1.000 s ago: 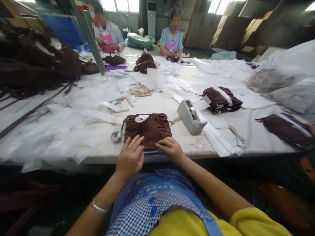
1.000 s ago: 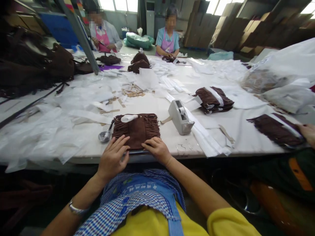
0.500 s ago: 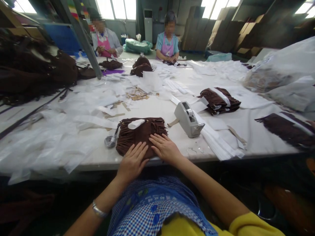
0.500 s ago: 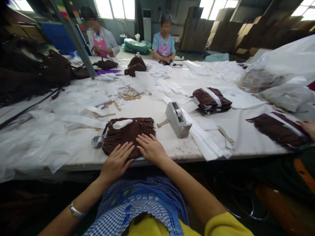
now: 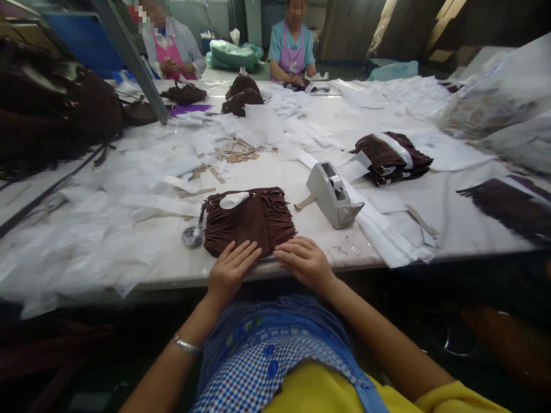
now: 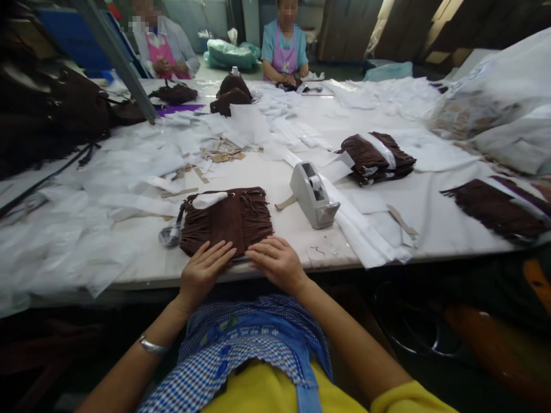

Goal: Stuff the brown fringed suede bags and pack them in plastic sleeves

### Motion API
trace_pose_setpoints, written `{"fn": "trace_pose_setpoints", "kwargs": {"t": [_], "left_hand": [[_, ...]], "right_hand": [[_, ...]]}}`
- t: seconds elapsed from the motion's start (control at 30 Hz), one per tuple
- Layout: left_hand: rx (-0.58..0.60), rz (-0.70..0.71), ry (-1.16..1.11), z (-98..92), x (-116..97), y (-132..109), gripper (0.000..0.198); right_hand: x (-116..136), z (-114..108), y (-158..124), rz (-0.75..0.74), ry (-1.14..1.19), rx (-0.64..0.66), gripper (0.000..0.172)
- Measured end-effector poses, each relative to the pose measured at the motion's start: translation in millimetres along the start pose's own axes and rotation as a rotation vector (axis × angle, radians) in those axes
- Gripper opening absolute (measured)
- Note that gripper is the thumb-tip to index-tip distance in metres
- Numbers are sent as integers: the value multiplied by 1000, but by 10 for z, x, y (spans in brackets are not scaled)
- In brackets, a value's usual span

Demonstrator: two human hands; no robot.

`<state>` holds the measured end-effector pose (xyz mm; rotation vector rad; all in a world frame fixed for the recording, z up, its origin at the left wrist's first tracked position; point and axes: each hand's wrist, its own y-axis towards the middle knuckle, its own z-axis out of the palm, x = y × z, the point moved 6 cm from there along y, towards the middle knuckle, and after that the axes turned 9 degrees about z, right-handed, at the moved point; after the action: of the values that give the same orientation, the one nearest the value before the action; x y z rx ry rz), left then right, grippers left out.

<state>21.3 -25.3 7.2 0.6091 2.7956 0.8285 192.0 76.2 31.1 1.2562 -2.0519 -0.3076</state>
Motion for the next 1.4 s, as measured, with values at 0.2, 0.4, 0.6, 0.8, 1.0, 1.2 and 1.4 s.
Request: {"fn": "trace_pose_setpoints", "kwargs": {"t": [0.2,0.4,0.6,0.8,1.0,1.2,1.4], "left_hand": [[-7,-35,-62,-2,54,186,33],[145,-167,-112,-80,130,324,20],[348,-143,-229,-99,420,427,22],[297,-46,-134,-115,310,351,18],[84,36,97,-54,-15,208,23],[-23,22,151,-11,2,123,28],[-41,17,130,23,48,96,35]], "right_hand": [[-111,23,-106,156,-65,-78,26],[-206,126,95,68,-63,79,16],[-231,233,161,100,-185,168,22],[-145,215,104,96,-119,133,26],[-22,127,99,-5,-75,172,29],[-898,-1180,-265,502,-157,-348,24],[-2120,-1816,-633,1064,-431,-115,32]]}}
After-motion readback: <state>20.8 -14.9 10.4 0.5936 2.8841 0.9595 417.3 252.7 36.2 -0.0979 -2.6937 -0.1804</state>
